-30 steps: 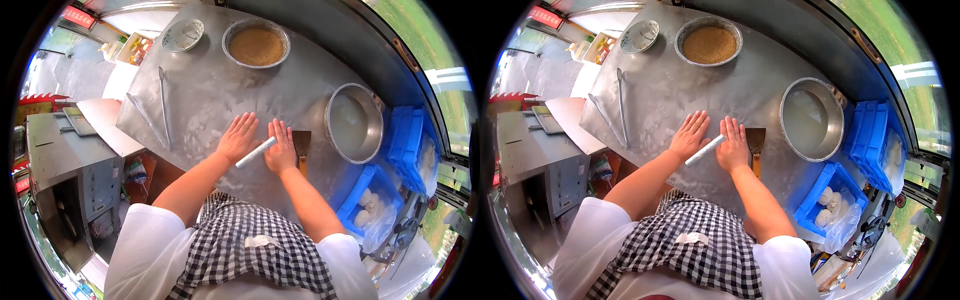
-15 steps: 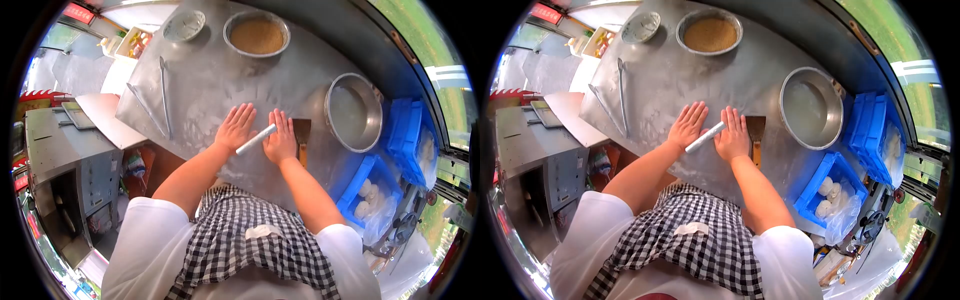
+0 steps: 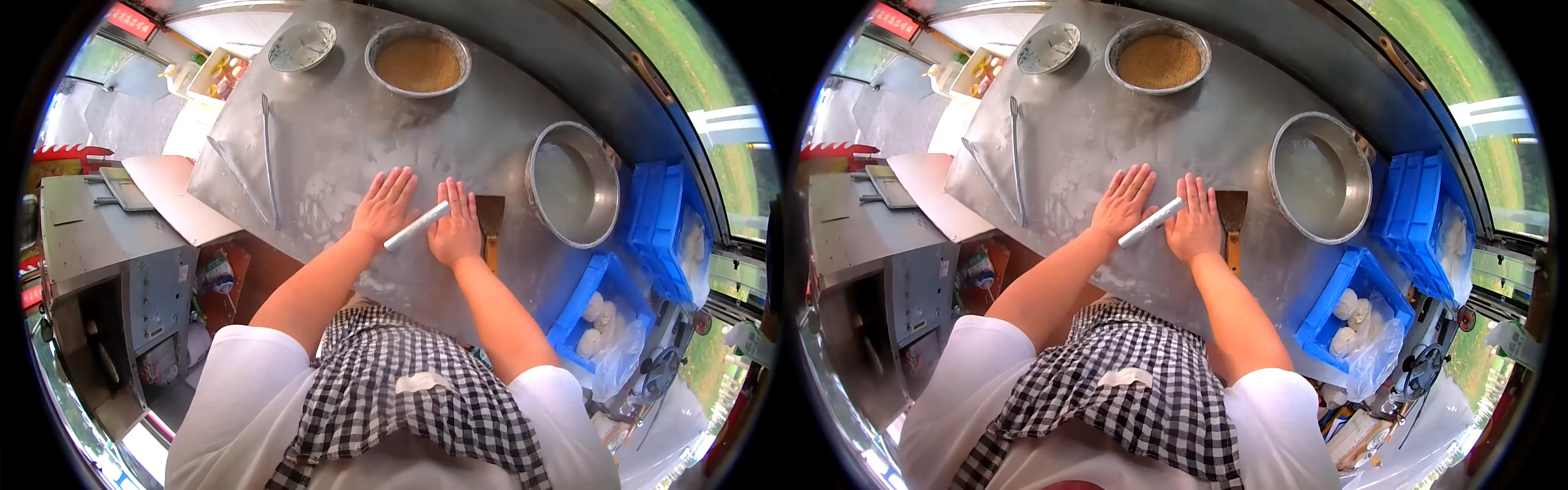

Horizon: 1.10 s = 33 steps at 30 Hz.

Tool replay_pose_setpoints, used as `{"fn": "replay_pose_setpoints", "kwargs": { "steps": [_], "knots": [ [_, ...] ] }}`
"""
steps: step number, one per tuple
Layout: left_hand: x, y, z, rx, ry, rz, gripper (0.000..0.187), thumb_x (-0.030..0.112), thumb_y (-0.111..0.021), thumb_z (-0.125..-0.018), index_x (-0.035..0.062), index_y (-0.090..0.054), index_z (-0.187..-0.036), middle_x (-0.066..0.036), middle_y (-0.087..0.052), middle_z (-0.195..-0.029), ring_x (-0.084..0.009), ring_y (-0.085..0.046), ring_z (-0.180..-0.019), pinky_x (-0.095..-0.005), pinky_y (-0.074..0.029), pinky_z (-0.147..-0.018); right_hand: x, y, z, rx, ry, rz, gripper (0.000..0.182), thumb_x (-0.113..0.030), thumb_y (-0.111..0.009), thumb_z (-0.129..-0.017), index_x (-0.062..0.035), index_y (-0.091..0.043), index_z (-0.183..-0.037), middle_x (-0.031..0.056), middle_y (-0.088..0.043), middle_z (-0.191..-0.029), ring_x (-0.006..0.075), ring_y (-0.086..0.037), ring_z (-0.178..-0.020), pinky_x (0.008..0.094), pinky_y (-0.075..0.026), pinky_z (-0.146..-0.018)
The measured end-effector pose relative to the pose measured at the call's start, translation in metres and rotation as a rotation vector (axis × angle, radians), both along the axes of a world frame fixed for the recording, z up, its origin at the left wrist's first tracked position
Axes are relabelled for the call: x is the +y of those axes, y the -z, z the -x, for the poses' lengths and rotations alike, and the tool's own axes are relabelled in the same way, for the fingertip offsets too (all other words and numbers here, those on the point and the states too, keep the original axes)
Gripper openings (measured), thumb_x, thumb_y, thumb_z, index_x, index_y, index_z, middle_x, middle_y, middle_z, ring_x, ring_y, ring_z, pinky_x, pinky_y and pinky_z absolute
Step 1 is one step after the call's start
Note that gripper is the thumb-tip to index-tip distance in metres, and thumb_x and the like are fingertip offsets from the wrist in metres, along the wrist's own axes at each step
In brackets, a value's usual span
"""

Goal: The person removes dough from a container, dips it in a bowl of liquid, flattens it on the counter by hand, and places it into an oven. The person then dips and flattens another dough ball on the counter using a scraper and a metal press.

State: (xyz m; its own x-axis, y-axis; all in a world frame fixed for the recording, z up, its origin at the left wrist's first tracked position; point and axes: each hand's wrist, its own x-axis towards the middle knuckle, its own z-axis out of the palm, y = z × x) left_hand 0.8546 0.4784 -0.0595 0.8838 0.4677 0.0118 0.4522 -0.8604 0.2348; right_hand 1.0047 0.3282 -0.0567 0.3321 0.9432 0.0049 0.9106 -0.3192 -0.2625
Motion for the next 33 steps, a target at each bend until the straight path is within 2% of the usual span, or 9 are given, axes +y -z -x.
{"fn": "replay_pose_setpoints", "kwargs": {
  "steps": [4,6,7,12,14,15,25,28,33],
  "knots": [
    [-0.001,-0.006,0.003,-0.014,-0.050,0.085,0.072,0.051,-0.042,-0.108,0.0082,-0.032,-0.165,-0.011,-0.026,-0.175,-0.0259,-0.021,-0.162,-0.0462,-0.013,-0.134,0.023,-0.007,-0.019,-0.057,-0.005,-0.034,0.075,-0.038,-0.053,-0.103,-0.0009,-0.030,-0.164,0.0178,-0.025,-0.173,0.0333,-0.019,-0.162,0.0511,-0.014,-0.133],
    [-0.008,-0.007,0.017,0.089,-0.008,0.001,0.074,0.049,-0.044,-0.108,0.0060,-0.029,-0.166,-0.011,-0.024,-0.175,-0.0254,-0.018,-0.163,-0.0455,-0.013,-0.134,0.003,-0.006,0.001,-0.021,0.009,0.003,0.076,-0.038,-0.054,-0.102,-0.0008,-0.030,-0.164,0.0180,-0.026,-0.173,0.0336,-0.019,-0.162,0.0508,-0.014,-0.133],
    [-0.007,-0.014,0.016,0.102,-0.004,-0.014,0.074,0.050,-0.043,-0.108,0.0056,-0.028,-0.166,-0.011,-0.024,-0.175,-0.0255,-0.018,-0.163,-0.0456,-0.012,-0.134,0.005,-0.013,0.002,-0.009,0.011,-0.033,0.073,-0.035,-0.051,-0.103,0.0001,-0.030,-0.164,0.0204,-0.028,-0.171,0.0370,-0.024,-0.160,0.0527,-0.018,-0.132],
    [-0.002,0.003,0.018,0.067,-0.023,0.052,0.075,0.050,-0.041,-0.109,0.0033,-0.026,-0.166,-0.013,-0.023,-0.175,-0.0264,-0.015,-0.164,-0.0460,-0.010,-0.134,0.018,-0.005,-0.017,-0.033,0.016,-0.076,0.075,-0.036,-0.054,-0.103,-0.0003,-0.028,-0.164,0.0192,-0.026,-0.173,0.0364,-0.024,-0.160,0.0518,-0.017,-0.132],
    [-0.019,-0.012,0.031,0.129,0.013,0.011,0.075,0.045,-0.041,-0.108,0.0023,-0.024,-0.167,-0.014,-0.020,-0.176,-0.0286,-0.013,-0.164,-0.0466,-0.009,-0.134,-0.004,-0.003,-0.001,-0.009,-0.004,-0.075,0.077,-0.037,-0.054,-0.103,-0.0007,-0.026,-0.165,0.0183,-0.025,-0.173,0.0357,-0.023,-0.161,0.0513,-0.016,-0.133],
    [-0.020,-0.015,0.032,0.137,0.018,0.015,0.075,0.042,-0.042,-0.107,0.0020,-0.023,-0.167,-0.015,-0.019,-0.176,-0.0298,-0.013,-0.164,-0.0471,-0.009,-0.134,-0.002,-0.003,0.000,-0.019,0.013,-0.017,0.079,-0.042,-0.056,-0.103,-0.0011,-0.028,-0.165,0.0163,-0.020,-0.175,0.0330,-0.017,-0.163,0.0505,-0.013,-0.133],
    [-0.015,-0.016,0.025,0.145,0.020,0.014,0.076,0.033,-0.044,-0.102,-0.0016,-0.022,-0.166,-0.019,-0.018,-0.176,-0.0324,-0.013,-0.164,-0.0515,-0.007,-0.134,-0.001,0.005,0.002,-0.044,0.044,-0.127,0.071,-0.041,-0.057,-0.103,0.0020,-0.042,-0.157,0.0190,-0.030,-0.171,0.0339,-0.023,-0.161,0.0526,-0.015,-0.132],
    [-0.028,-0.011,0.032,-0.001,0.039,0.089,0.087,0.050,-0.053,-0.101,0.0002,-0.025,-0.166,-0.017,-0.018,-0.176,-0.0314,-0.012,-0.164,-0.0519,-0.007,-0.133,-0.008,0.008,0.005,-0.044,0.054,-0.126,0.073,-0.042,-0.059,-0.102,0.0021,-0.042,-0.157,0.0199,-0.034,-0.169,0.0354,-0.026,-0.160,0.0533,-0.017,-0.131],
    [-0.038,-0.016,0.039,0.043,0.069,0.061,0.091,0.058,-0.053,-0.101,0.0009,-0.026,-0.166,-0.016,-0.021,-0.175,-0.0306,-0.014,-0.164,-0.0521,-0.007,-0.133,-0.016,0.001,0.015,-0.019,0.058,-0.101,0.073,-0.042,-0.060,-0.101,0.0023,-0.043,-0.157,0.0196,-0.034,-0.169,0.0354,-0.027,-0.159,0.0535,-0.019,-0.131]
  ]
}}
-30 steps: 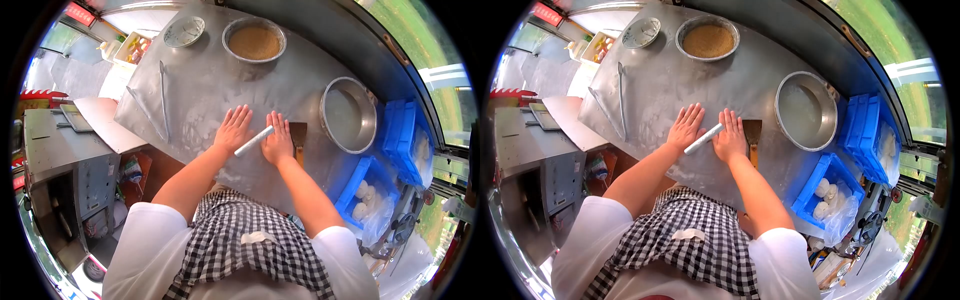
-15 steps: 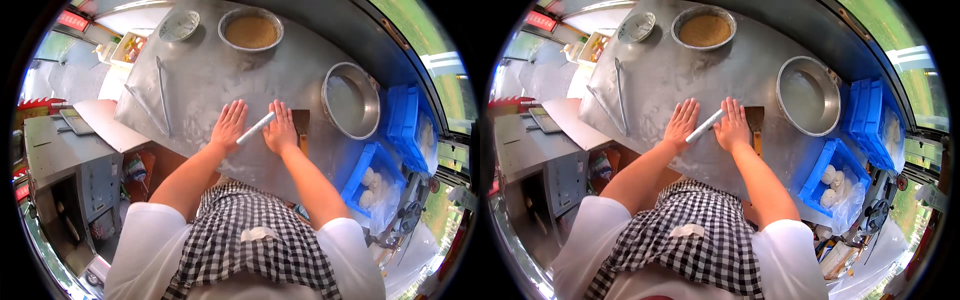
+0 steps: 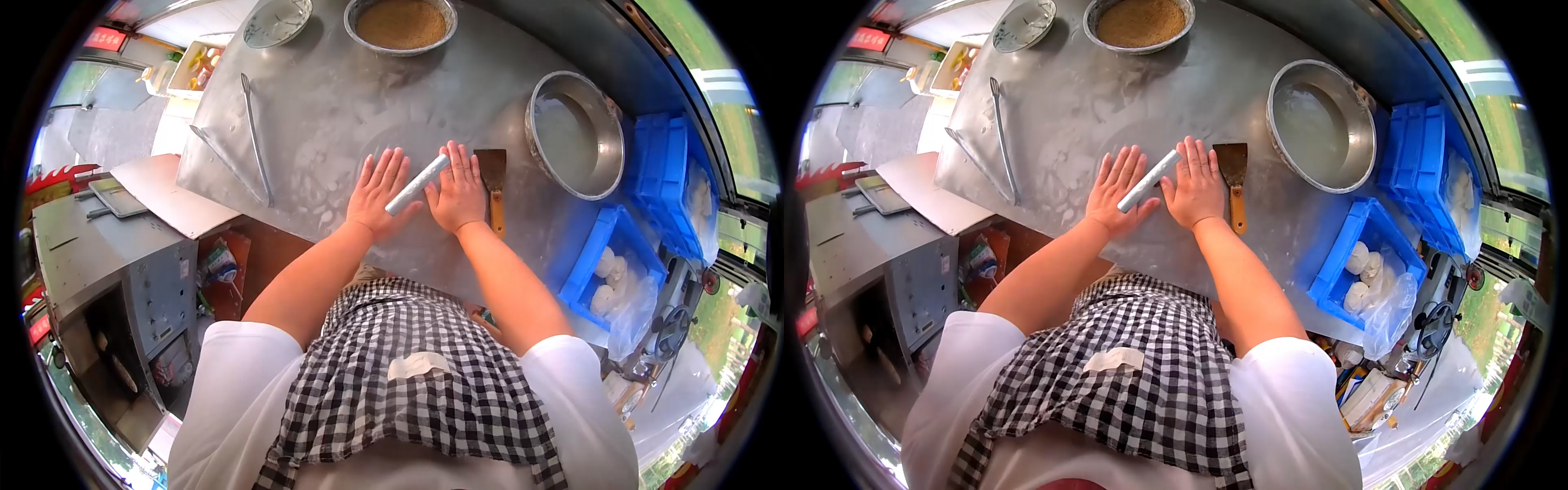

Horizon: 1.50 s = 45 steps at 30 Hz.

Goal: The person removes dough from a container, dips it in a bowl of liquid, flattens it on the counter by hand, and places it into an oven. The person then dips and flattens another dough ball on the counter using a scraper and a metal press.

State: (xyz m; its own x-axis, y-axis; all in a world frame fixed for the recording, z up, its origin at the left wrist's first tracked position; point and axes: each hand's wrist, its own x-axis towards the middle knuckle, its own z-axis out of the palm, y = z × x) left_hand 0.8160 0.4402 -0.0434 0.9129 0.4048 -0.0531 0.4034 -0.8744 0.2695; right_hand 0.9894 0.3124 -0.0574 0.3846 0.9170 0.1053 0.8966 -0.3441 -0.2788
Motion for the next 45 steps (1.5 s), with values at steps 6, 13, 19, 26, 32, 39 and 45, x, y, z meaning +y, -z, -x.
{"fn": "replay_pose_setpoints", "kwargs": {
  "steps": [6,13,19,26,32,39,45],
  "knots": [
    [0.013,-0.011,-0.011,0.009,-0.002,-0.014,0.091,0.062,-0.049,-0.102,0.0012,-0.026,-0.166,-0.018,-0.021,-0.175,-0.0318,-0.012,-0.164,-0.0514,-0.007,-0.133,0.004,0.004,-0.009,-0.013,-0.002,-0.037,0.077,-0.040,-0.062,-0.099,0.0011,-0.039,-0.160,0.0198,-0.032,-0.170,0.0358,-0.028,-0.159,0.0534,-0.019,-0.131],
    [0.018,-0.006,-0.008,0.044,-0.013,-0.034,0.093,0.065,-0.044,-0.103,0.0006,-0.022,-0.167,-0.017,-0.018,-0.176,-0.0314,-0.010,-0.164,-0.0497,-0.005,-0.134,0.013,-0.002,-0.010,0.003,-0.012,0.033,0.075,-0.040,-0.062,-0.101,0.0025,-0.039,-0.159,0.0195,-0.030,-0.171,0.0343,-0.023,-0.161,0.0523,-0.018,-0.131],
    [0.017,-0.005,-0.009,0.055,-0.009,0.000,0.094,0.066,-0.043,-0.103,0.0020,-0.019,-0.168,-0.015,-0.015,-0.177,-0.0307,-0.008,-0.165,-0.0486,-0.004,-0.134,0.017,-0.010,-0.017,0.024,-0.015,0.101,0.075,-0.032,-0.062,-0.100,0.0004,-0.034,-0.162,0.0196,-0.029,-0.171,0.0353,-0.024,-0.161,0.0525,-0.020,-0.131],
    [0.023,-0.011,-0.010,0.088,0.039,0.048,0.092,0.059,-0.048,-0.102,0.0014,-0.019,-0.167,-0.016,-0.014,-0.177,-0.0308,-0.008,-0.165,-0.0472,-0.005,-0.134,0.012,-0.003,-0.016,-0.019,-0.014,0.085,0.073,-0.038,-0.060,-0.102,-0.0012,-0.037,-0.161,0.0160,-0.027,-0.173,0.0321,-0.023,-0.161,0.0515,-0.018,-0.132],
    [0.039,0.011,-0.020,0.123,0.006,-0.253,0.089,0.052,-0.051,-0.100,0.0003,-0.022,-0.166,-0.018,-0.018,-0.176,-0.0313,-0.011,-0.164,-0.0454,-0.008,-0.134,0.021,0.001,-0.015,-0.010,-0.032,0.085,0.075,-0.036,-0.060,-0.100,-0.0015,-0.035,-0.162,0.0164,-0.028,-0.172,0.0322,-0.022,-0.161,0.0514,-0.017,-0.132],
    [0.044,0.010,-0.021,0.107,0.013,-0.192,0.106,0.076,-0.046,-0.097,0.0000,-0.022,-0.166,-0.017,-0.017,-0.176,-0.0307,-0.009,-0.164,-0.0449,-0.007,-0.134,0.029,-0.001,-0.015,-0.007,-0.015,0.102,0.074,-0.036,-0.057,-0.101,-0.0017,-0.034,-0.163,0.0163,-0.027,-0.173,0.0324,-0.021,-0.162,0.0516,-0.016,-0.132],
    [0.048,0.002,-0.019,0.163,0.037,-0.177,0.085,0.055,-0.047,-0.105,0.0014,-0.023,-0.167,-0.015,-0.016,-0.177,-0.0278,-0.009,-0.165,-0.0423,-0.007,-0.135,0.026,-0.001,-0.010,0.018,-0.022,0.158,0.074,-0.038,-0.051,-0.104,-0.0024,-0.028,-0.165,0.0151,-0.023,-0.175,0.0307,-0.016,-0.163,0.0500,-0.012,-0.133]
  ]
}}
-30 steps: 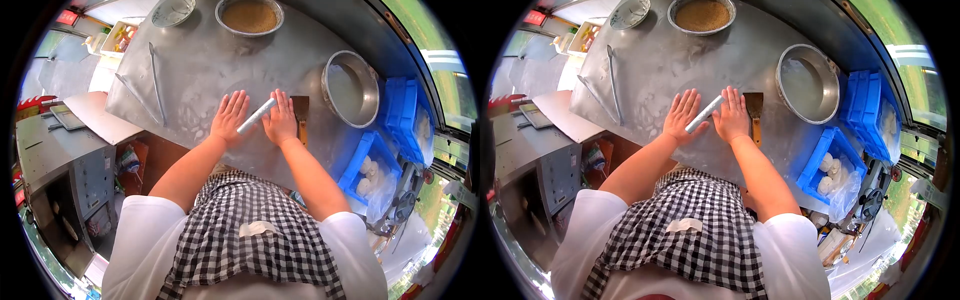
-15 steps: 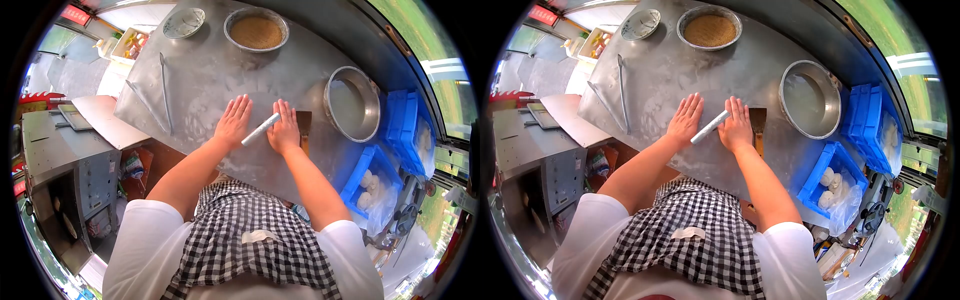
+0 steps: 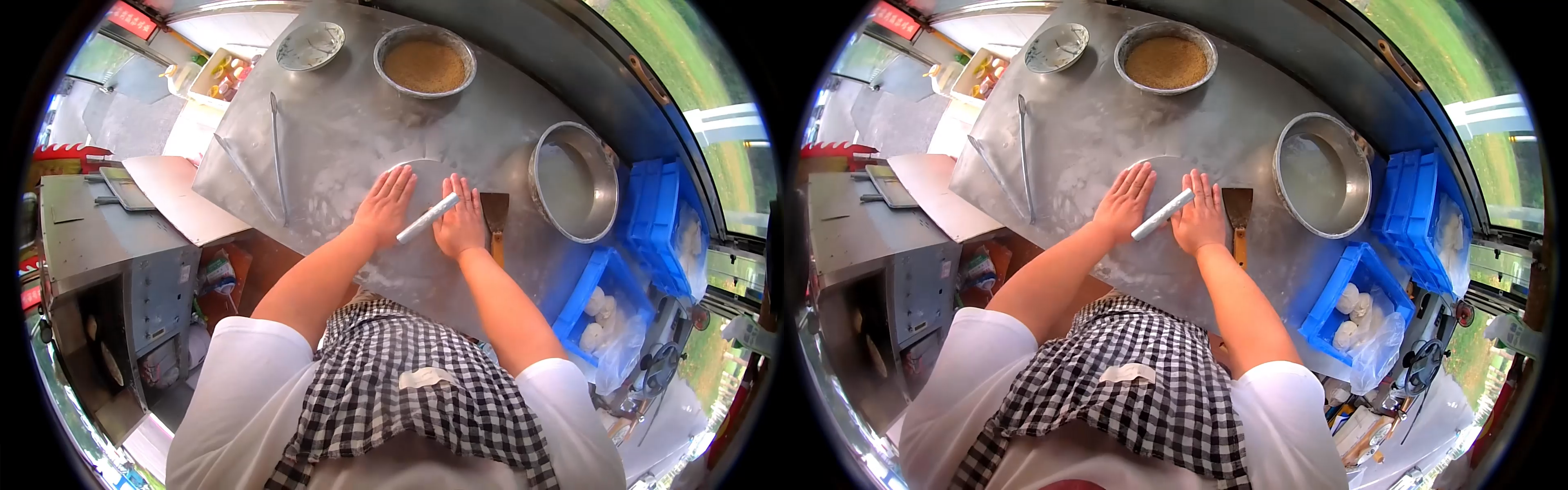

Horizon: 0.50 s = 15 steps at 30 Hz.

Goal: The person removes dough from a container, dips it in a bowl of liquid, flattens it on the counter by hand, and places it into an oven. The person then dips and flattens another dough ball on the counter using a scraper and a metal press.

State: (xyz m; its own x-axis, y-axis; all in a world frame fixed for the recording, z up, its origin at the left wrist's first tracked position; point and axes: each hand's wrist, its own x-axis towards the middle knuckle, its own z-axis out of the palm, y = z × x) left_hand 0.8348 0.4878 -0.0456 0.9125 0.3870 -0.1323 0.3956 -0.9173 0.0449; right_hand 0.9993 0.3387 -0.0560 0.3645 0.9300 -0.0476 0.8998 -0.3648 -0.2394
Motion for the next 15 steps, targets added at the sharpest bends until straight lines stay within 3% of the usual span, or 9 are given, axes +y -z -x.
{"fn": "replay_pose_setpoints", "kwargs": {
  "steps": [1,4,7,10,13,15],
  "knots": [
    [0.003,-0.004,-0.004,0.019,0.005,-0.039,0.080,0.049,-0.048,-0.106,0.0021,-0.025,-0.166,-0.014,-0.017,-0.177,-0.0272,-0.010,-0.165,-0.0419,-0.008,-0.135,0.004,-0.004,-0.004,-0.022,-0.001,0.013,0.074,-0.038,-0.050,-0.105,-0.0025,-0.027,-0.166,0.0149,-0.022,-0.175,0.0304,-0.015,-0.164,0.0495,-0.011,-0.133],
    [0.025,-0.014,-0.003,-0.206,-0.071,0.381,0.061,0.034,-0.053,-0.106,0.0059,-0.042,-0.160,-0.014,-0.036,-0.170,-0.0285,-0.031,-0.158,-0.0412,-0.027,-0.129,0.009,-0.018,-0.008,0.060,0.012,0.097,0.073,-0.037,-0.049,-0.106,-0.0025,-0.026,-0.166,0.0150,-0.022,-0.175,0.0303,-0.015,-0.164,0.0482,-0.011,-0.134],
    [0.020,-0.038,-0.002,-0.454,-0.413,0.667,0.049,0.033,-0.061,-0.103,0.0084,-0.059,-0.146,-0.015,-0.059,-0.149,-0.0318,-0.057,-0.138,-0.0435,-0.047,-0.113,0.008,-0.022,-0.004,0.089,0.089,0.137,0.073,-0.036,-0.049,-0.105,-0.0019,-0.028,-0.166,0.0152,-0.021,-0.175,0.0302,-0.015,-0.164,0.0474,-0.010,-0.134],
    [-0.008,-0.068,-0.019,-0.325,-0.477,0.748,0.044,0.038,-0.063,-0.101,0.0082,-0.067,-0.133,-0.015,-0.068,-0.131,-0.0337,-0.068,-0.117,-0.0454,-0.054,-0.099,0.010,-0.024,-0.009,0.120,0.083,0.144,0.072,-0.035,-0.050,-0.105,-0.0014,-0.028,-0.165,0.0158,-0.020,-0.175,0.0300,-0.015,-0.164,0.0479,-0.011,-0.134],
    [-0.026,-0.087,-0.031,-0.107,-0.328,0.719,0.042,0.041,-0.066,-0.099,0.0070,-0.068,-0.124,-0.014,-0.068,-0.123,-0.0356,-0.068,-0.112,-0.0466,-0.055,-0.095,0.010,-0.015,-0.014,0.081,0.057,0.108,0.072,-0.033,-0.052,-0.104,-0.0008,-0.029,-0.165,0.0166,-0.021,-0.175,0.0302,-0.017,-0.163,0.0483,-0.014,-0.133],
    [-0.034,-0.075,-0.038,-0.109,-0.350,0.694,0.038,0.039,-0.067,-0.097,0.0065,-0.067,-0.117,-0.015,-0.068,-0.119,-0.0369,-0.068,-0.110,-0.0475,-0.056,-0.093,0.007,-0.013,-0.015,0.083,0.044,0.107,0.072,-0.033,-0.053,-0.104,-0.0008,-0.030,-0.164,0.0169,-0.023,-0.175,0.0307,-0.019,-0.163,0.0483,-0.015,-0.133]
  ]
}}
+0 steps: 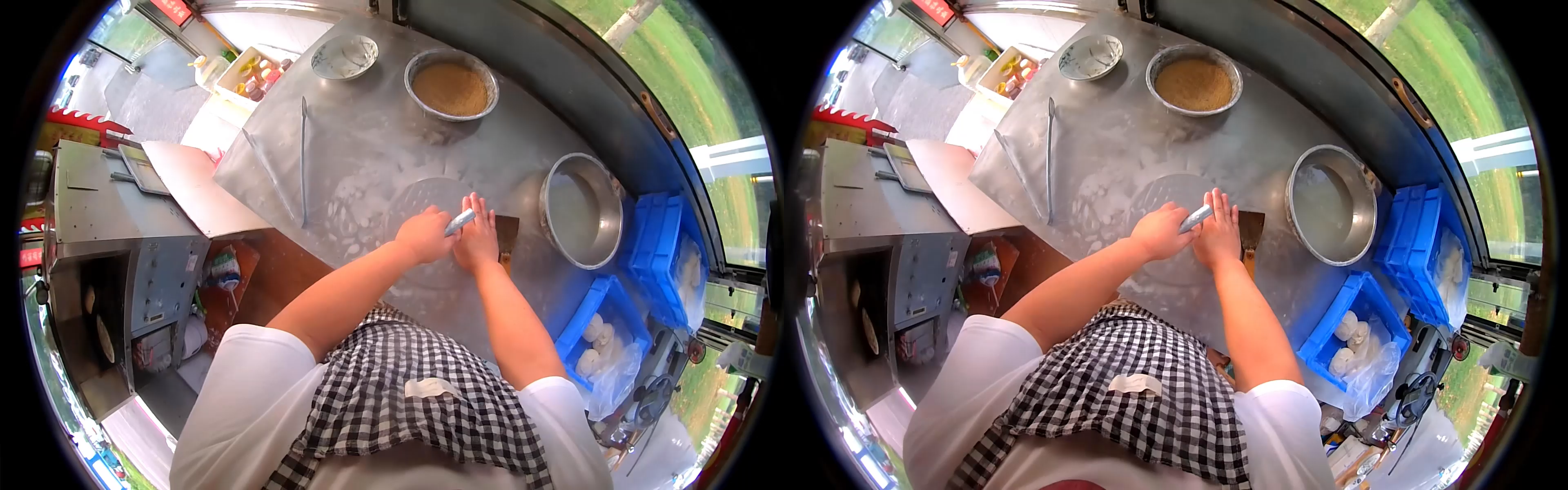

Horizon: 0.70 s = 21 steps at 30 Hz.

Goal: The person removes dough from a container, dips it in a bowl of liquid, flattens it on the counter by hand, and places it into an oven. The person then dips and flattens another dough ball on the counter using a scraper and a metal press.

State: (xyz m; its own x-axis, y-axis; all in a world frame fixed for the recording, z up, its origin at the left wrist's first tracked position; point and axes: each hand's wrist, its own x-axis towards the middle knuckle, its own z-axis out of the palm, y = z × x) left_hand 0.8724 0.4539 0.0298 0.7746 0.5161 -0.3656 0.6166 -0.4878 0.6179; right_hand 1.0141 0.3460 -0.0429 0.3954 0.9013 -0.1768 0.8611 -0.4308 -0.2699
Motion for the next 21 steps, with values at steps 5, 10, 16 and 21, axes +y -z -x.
{"fn": "replay_pose_setpoints", "kwargs": {
  "steps": [5,10,16,21],
  "knots": [
    [-0.001,0.010,-0.005,-0.088,-0.038,-0.088,0.029,0.031,-0.071,-0.092,0.0056,-0.066,-0.107,-0.015,-0.066,-0.111,-0.0391,-0.067,-0.106,-0.0493,-0.055,-0.090,0.010,-0.015,-0.016,0.094,0.032,0.059,0.071,-0.032,-0.056,-0.104,-0.0011,-0.032,-0.163,0.0179,-0.030,-0.172,0.0327,-0.026,-0.160,0.0476,-0.019,-0.132],
    [0.020,-0.010,0.018,-0.260,-0.092,-0.184,0.020,0.022,-0.072,-0.090,0.0055,-0.064,-0.098,-0.016,-0.065,-0.105,-0.0405,-0.065,-0.099,-0.0509,-0.054,-0.085,-0.021,-0.041,-0.006,0.135,0.171,-0.416,0.068,-0.031,-0.060,-0.102,0.0004,-0.040,-0.159,0.0227,-0.040,-0.165,0.0388,-0.035,-0.155,0.0483,-0.028,-0.128],
    [0.109,-0.070,0.043,-0.377,-0.156,-0.398,0.023,0.024,-0.073,-0.087,0.0038,-0.066,-0.094,-0.018,-0.065,-0.104,-0.0418,-0.065,-0.100,-0.0502,-0.053,-0.086,-0.030,-0.074,0.001,0.520,0.366,-0.790,0.055,-0.026,-0.062,-0.106,0.0017,-0.049,-0.152,0.0232,-0.056,-0.146,0.0365,-0.058,-0.131,0.0427,-0.046,-0.113],
    [0.184,-0.036,0.055,-0.180,-0.287,-0.505,0.029,0.027,-0.075,-0.086,0.0029,-0.071,-0.102,-0.018,-0.067,-0.112,-0.0403,-0.065,-0.109,-0.0494,-0.052,-0.096,-0.037,-0.046,0.003,0.569,0.469,-0.570,0.056,-0.027,-0.070,-0.101,0.0000,-0.054,-0.147,0.0201,-0.059,-0.143,0.0319,-0.061,-0.127,0.0407,-0.050,-0.107]
  ]
}}
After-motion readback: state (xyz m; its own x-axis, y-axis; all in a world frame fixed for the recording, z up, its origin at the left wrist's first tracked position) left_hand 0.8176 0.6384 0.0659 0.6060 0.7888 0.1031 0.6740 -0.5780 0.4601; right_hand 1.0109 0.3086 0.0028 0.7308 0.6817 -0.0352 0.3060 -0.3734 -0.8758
